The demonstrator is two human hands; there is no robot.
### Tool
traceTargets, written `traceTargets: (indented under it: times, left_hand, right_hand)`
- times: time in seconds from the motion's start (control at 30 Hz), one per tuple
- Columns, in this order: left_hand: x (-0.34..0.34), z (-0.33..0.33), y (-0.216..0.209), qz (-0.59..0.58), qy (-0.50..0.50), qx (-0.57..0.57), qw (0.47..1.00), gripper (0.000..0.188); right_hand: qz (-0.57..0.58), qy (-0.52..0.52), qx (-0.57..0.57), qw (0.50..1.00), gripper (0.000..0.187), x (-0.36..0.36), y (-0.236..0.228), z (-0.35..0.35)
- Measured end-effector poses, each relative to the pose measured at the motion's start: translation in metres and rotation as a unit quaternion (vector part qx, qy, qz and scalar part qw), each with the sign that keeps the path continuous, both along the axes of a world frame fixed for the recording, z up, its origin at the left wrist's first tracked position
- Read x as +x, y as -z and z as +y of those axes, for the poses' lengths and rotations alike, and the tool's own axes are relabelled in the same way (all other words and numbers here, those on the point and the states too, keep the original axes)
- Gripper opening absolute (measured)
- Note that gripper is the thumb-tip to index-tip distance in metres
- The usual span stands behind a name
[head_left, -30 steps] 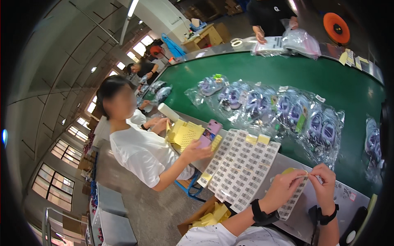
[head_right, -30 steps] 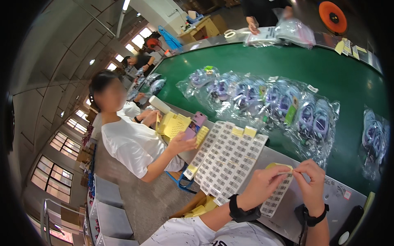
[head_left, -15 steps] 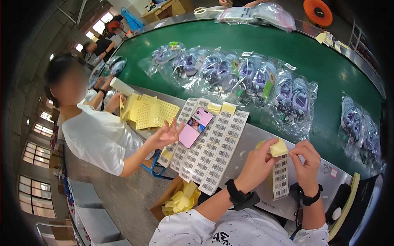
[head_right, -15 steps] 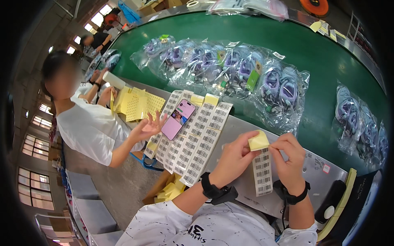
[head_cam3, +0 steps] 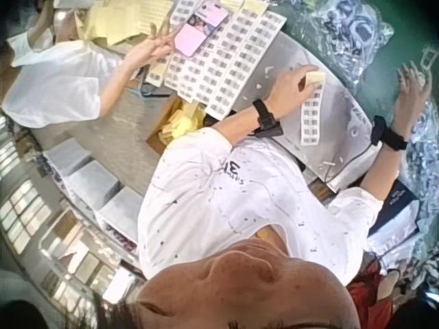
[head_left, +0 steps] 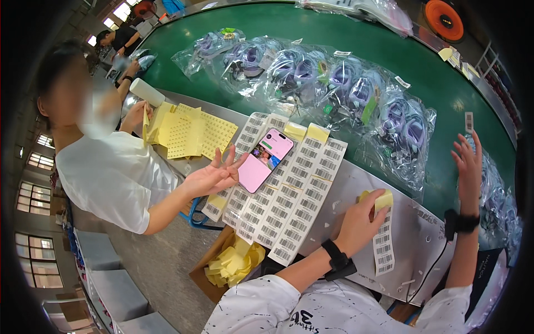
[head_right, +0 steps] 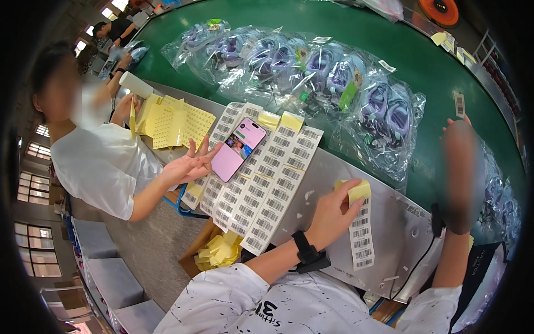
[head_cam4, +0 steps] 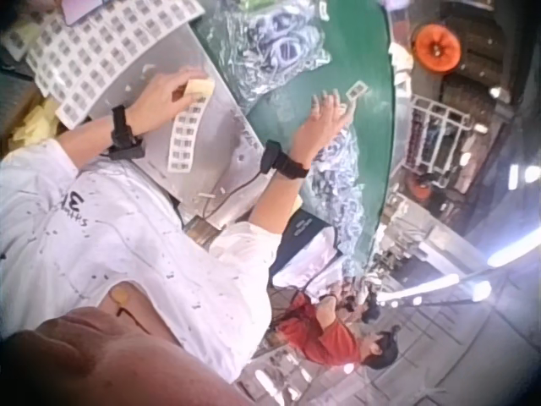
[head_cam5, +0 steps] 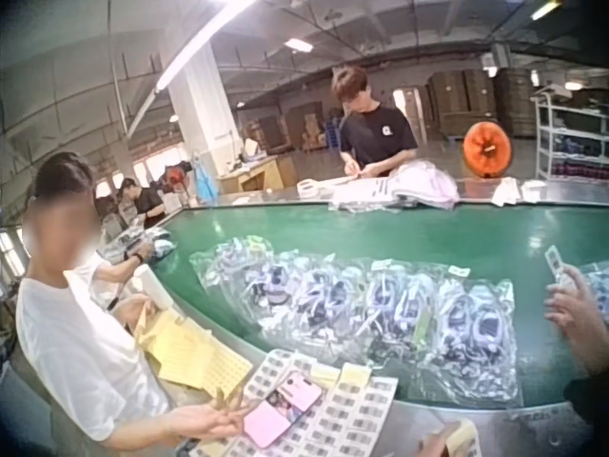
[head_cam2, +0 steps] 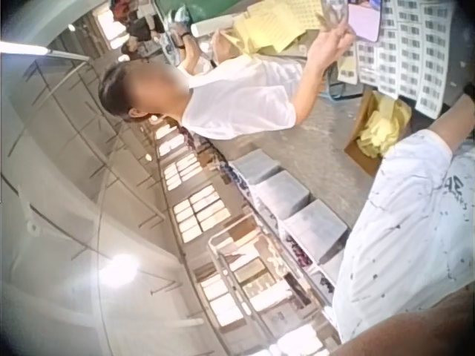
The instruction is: The person peels barcode stickers from a sheet and applies them to plastic-wrapped footwear packages on a green conveyor belt. The person handles the packages one at a time, placing the labels on the clear plastic bags containing the shoes.
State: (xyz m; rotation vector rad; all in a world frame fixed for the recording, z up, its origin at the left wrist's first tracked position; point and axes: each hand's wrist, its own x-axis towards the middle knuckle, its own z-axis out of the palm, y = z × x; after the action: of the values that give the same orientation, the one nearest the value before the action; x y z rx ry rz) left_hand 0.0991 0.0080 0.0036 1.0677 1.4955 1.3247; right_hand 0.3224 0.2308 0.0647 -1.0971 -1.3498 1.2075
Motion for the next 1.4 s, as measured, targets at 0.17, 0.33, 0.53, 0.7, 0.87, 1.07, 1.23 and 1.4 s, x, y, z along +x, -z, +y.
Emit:
traceTargets:
  times: [0.17,0.33,0.53,0.7,0.87,1.07,1.23,1.4]
  left_hand:
    - [0.003,0.002,0.003,0.034,0.013,0.027,0.999,0.04]
    - [0.001,0.002,0.0,0.051,0.041,-0.006,0.998,0.04]
    - [0.002,0.0,0.0,0.028,0.042,0.004,0.999,0.038]
    - [0.0,-0.002,0.0,0.027,0.043,-0.002,0.999,0.038]
    - [-0.001,-0.002,-0.004,0.053,0.047,-0.035,0.997,0.037]
    - [-0.002,0.0,0.007,0.051,0.021,-0.02,0.998,0.034]
    - [0.0,0.005,0.004,0.061,0.004,0.0,0.998,0.032]
    - [0.005,0.004,-0.001,0.058,0.013,-0.024,0.998,0.03]
  right_hand:
    - [-0.043,0.034,-0.165,0.985,0.081,-0.004,0.048,0.084]
    - [-0.1,0.046,-0.194,0.975,0.093,-0.046,0.056,0.142]
    - [-0.183,0.065,-0.133,0.972,0.072,-0.038,0.081,0.195]
    - [-0.063,0.102,-0.161,0.98,0.065,-0.005,0.097,0.192]
    - [-0.008,0.079,-0.174,0.982,0.056,0.012,0.092,0.172]
    - [0.202,0.077,-0.185,0.959,0.018,0.008,0.08,0.196]
    - [0.089,0.034,-0.229,0.969,0.013,-0.027,0.062,0.172]
    - [-0.001,0.013,-0.244,0.97,0.008,-0.036,0.065,0.172]
